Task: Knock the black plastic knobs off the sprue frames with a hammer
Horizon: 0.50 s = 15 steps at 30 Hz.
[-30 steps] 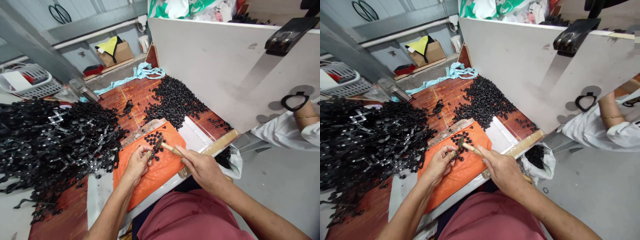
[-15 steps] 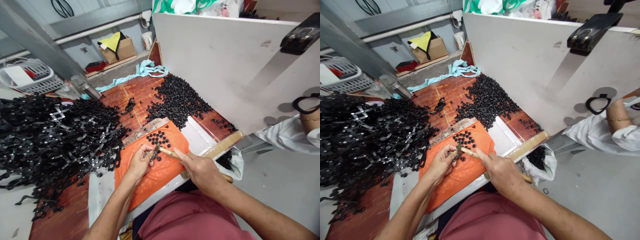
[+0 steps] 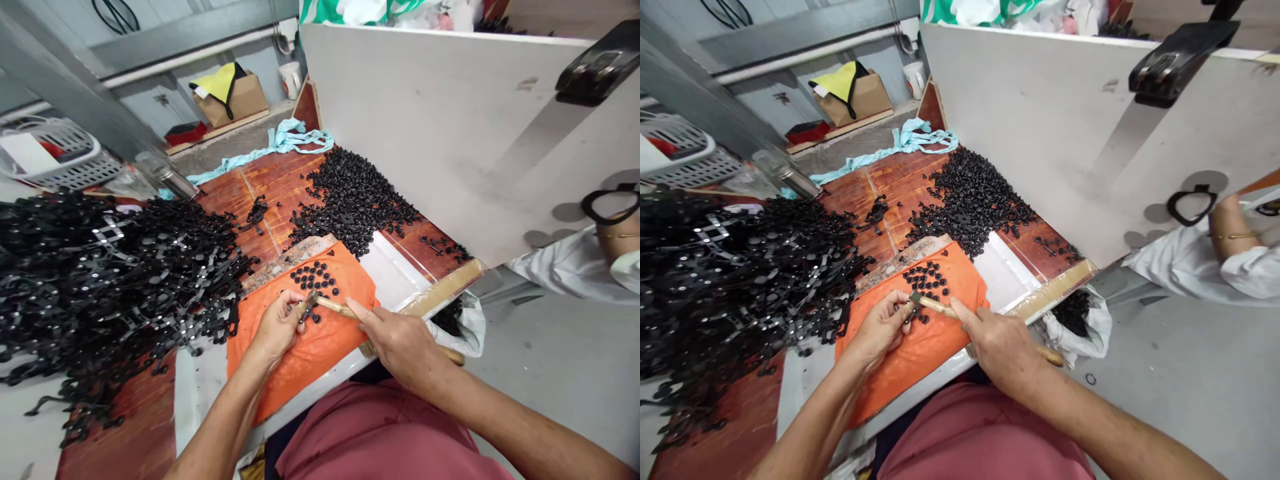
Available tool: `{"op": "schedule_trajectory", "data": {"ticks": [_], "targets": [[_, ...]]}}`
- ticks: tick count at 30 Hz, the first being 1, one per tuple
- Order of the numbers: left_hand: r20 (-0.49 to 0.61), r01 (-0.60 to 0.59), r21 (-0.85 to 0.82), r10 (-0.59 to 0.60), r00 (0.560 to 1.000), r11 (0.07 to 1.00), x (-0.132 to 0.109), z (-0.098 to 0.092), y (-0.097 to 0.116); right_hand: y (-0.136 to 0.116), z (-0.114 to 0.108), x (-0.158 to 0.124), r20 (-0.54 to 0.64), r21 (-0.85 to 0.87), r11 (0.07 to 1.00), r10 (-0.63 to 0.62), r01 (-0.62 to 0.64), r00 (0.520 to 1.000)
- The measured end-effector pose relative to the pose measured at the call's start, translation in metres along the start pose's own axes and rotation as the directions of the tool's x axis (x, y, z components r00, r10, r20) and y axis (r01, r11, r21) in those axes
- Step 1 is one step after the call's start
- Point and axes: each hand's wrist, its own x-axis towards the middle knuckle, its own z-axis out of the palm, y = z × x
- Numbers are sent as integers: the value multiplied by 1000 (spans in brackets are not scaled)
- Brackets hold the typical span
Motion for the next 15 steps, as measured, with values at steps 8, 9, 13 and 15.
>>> {"op": "schedule_trajectory", "data": {"ticks": [8, 9, 13, 15], "targets": [[93, 33, -219, -12, 996, 975, -13, -9, 12, 11, -9, -8, -137, 416, 908, 108, -42, 985], [112, 34, -287, -2, 994, 957, -17, -12, 15, 16, -11, -9, -128, 462, 883, 157, -81, 979], [179, 71, -542, 33, 983, 838, -33, -19, 22, 42, -1, -15, -6, 568, 784, 309, -251, 951], [210, 107, -631, 37, 977, 768, -39, -18, 24, 55, 11, -16, 48, 621, 719, 362, -312, 931]]}}
